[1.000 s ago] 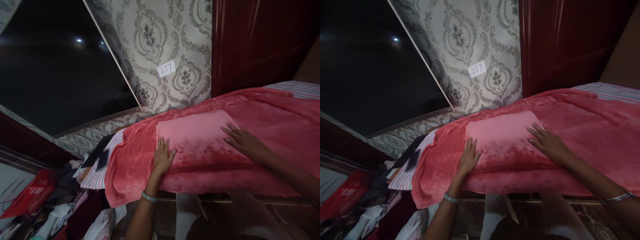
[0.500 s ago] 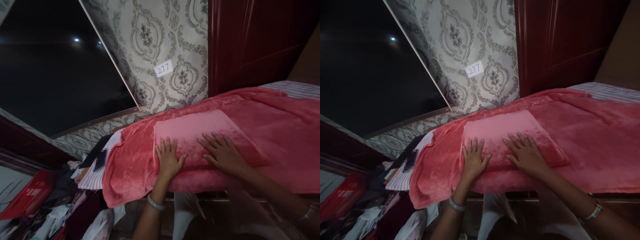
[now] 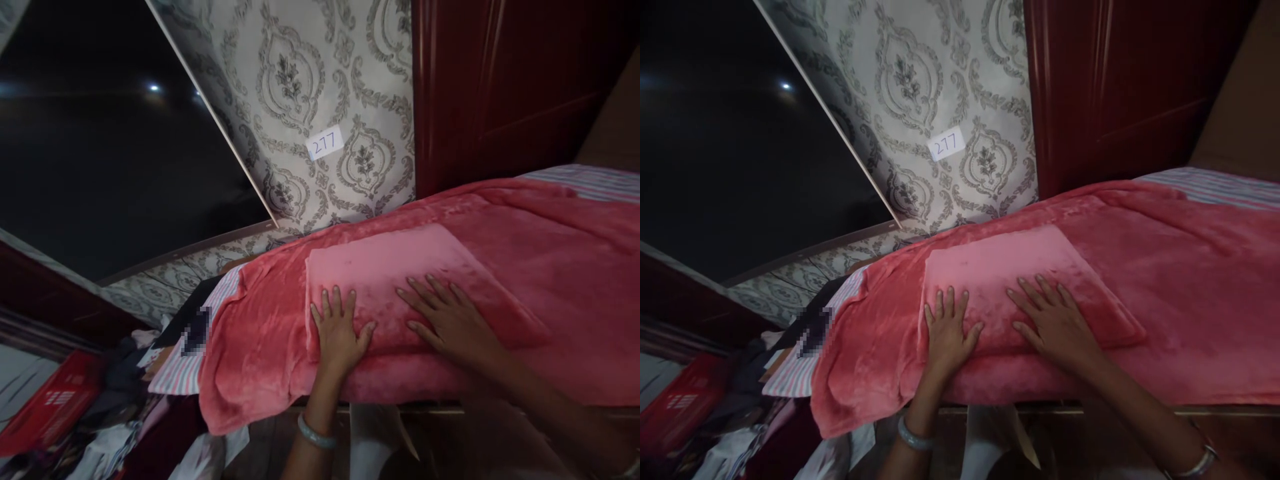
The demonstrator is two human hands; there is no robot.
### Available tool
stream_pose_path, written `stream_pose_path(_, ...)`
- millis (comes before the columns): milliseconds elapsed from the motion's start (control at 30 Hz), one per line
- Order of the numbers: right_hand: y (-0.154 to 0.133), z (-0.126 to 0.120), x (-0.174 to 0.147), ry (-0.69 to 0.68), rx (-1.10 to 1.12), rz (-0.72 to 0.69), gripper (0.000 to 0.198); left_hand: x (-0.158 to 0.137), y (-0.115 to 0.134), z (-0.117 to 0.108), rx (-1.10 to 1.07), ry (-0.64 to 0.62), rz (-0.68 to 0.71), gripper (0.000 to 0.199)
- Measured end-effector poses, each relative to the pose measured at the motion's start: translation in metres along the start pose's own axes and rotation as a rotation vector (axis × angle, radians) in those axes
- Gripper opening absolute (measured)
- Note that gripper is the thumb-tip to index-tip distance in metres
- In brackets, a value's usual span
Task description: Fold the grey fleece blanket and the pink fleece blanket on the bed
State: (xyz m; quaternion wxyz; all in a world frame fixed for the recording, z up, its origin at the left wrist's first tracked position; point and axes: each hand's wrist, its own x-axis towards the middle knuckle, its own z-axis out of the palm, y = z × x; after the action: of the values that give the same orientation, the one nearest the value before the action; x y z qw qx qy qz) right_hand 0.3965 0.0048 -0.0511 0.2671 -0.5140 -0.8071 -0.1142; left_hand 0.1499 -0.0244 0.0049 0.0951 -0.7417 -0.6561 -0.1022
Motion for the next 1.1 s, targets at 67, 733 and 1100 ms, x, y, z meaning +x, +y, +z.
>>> stream_pose_path(67,0.0,0.0,0.001,-0.026,0.002,0.005,0.061,0.001,0.0,-0.001,-0.001,-0.016,-0.011,0.072)
stream_pose_path(733,0.039,-0.067,0.037,-0.044,0.435,0.309,0.073,0.003,0.002,-0.016,-0.07,-0.12,-0.058,0.071)
stream_pose_path(1100,0.045,-0.037,0.084,-0.17,0.192,0.223,0.071,0.055,0.01,-0.069,-0.109,-0.227,0.001,0.074)
